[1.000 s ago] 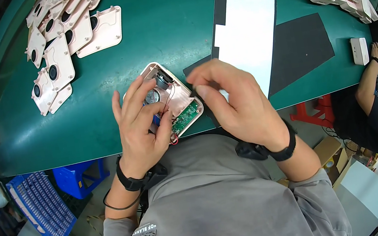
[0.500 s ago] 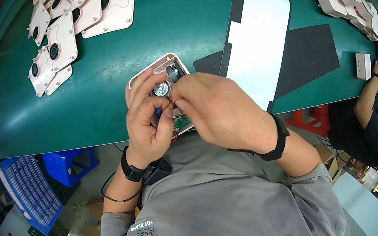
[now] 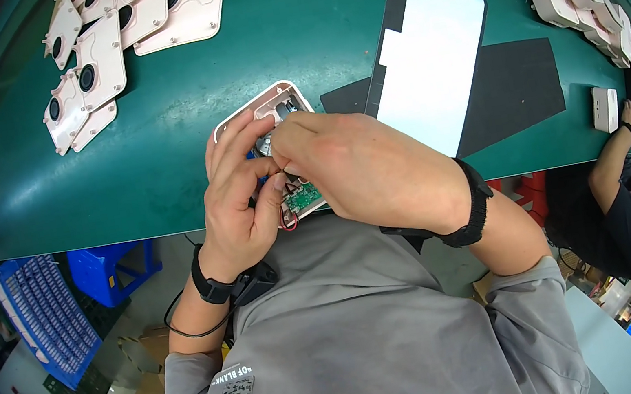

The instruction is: Assembling electronic devices by placing components into plastic housings and applying stickers.

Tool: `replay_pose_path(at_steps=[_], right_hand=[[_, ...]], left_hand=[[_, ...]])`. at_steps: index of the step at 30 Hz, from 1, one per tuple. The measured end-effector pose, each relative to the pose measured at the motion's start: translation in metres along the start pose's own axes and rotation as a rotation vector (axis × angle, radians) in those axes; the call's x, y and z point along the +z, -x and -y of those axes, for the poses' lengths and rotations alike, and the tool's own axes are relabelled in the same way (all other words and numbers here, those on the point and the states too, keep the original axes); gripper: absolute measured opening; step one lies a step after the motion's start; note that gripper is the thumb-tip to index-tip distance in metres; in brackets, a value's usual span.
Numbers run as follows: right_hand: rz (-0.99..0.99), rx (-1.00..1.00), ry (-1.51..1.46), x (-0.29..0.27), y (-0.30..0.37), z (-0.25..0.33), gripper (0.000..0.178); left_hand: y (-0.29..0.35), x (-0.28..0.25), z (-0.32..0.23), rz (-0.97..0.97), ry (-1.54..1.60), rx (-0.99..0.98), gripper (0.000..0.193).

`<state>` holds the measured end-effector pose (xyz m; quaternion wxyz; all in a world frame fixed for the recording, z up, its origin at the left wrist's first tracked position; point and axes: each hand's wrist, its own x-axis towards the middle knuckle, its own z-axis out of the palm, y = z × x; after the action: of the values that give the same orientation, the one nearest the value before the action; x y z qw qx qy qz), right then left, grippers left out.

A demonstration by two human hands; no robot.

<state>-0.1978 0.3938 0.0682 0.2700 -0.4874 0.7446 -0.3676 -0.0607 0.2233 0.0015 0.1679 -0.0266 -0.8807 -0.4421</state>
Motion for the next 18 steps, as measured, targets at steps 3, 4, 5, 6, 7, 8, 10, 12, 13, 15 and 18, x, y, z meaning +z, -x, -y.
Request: replay_pose_path(at_steps=[3, 4, 5, 6, 7, 8, 10, 12, 13, 15, 18], right_hand=[[-0.012, -0.015, 0.057, 0.003, -0.004, -0.001, 0.009], [-0.020, -0.002, 0.060, 0.005, -0.006, -0.002, 0.009], [-0.027, 0.007, 0.062, 0.008, -0.008, -0.002, 0.009], [-0.029, -0.016, 0.054, 0.010, -0.009, -0.001, 0.009], [-0.057, -0.034, 0.080, 0.009, -0.006, 0.000, 0.010], [-0.093, -0.069, 0.094, 0.011, -0.005, 0.001, 0.011], [-0.109, -0.076, 0.078, 0.013, -0.001, -0.003, 0.013], [-0.095, -0.009, 0.074, 0.012, 0.004, -0.002, 0.012], [-0.091, -0.007, 0.071, 0.011, 0.005, 0.001, 0.011], [-0.077, 0.015, 0.068, 0.007, 0.012, -0.001, 0.009], [-0.060, 0.000, 0.022, 0.009, 0.009, -0.002, 0.007]], left_hand=[[-0.002, 0.001, 0.002, -0.020, 0.034, -0.027, 0.006], [-0.001, 0.000, 0.002, -0.034, 0.042, -0.042, 0.007], [-0.001, -0.001, 0.002, -0.038, 0.022, -0.041, 0.007], [-0.001, -0.003, 0.002, -0.035, 0.037, -0.041, 0.008], [0.000, -0.003, 0.000, -0.034, 0.046, -0.041, 0.009], [0.001, -0.002, -0.001, -0.038, 0.087, -0.048, 0.010], [0.001, 0.008, -0.001, -0.063, 0.150, -0.056, 0.010], [0.002, 0.015, -0.001, -0.048, 0.188, -0.065, 0.007], [0.003, 0.017, -0.002, -0.022, 0.206, -0.071, 0.007], [0.001, 0.026, -0.002, -0.038, 0.188, -0.043, 0.006], [0.004, 0.025, 0.001, -0.043, 0.131, -0.054, 0.008]])
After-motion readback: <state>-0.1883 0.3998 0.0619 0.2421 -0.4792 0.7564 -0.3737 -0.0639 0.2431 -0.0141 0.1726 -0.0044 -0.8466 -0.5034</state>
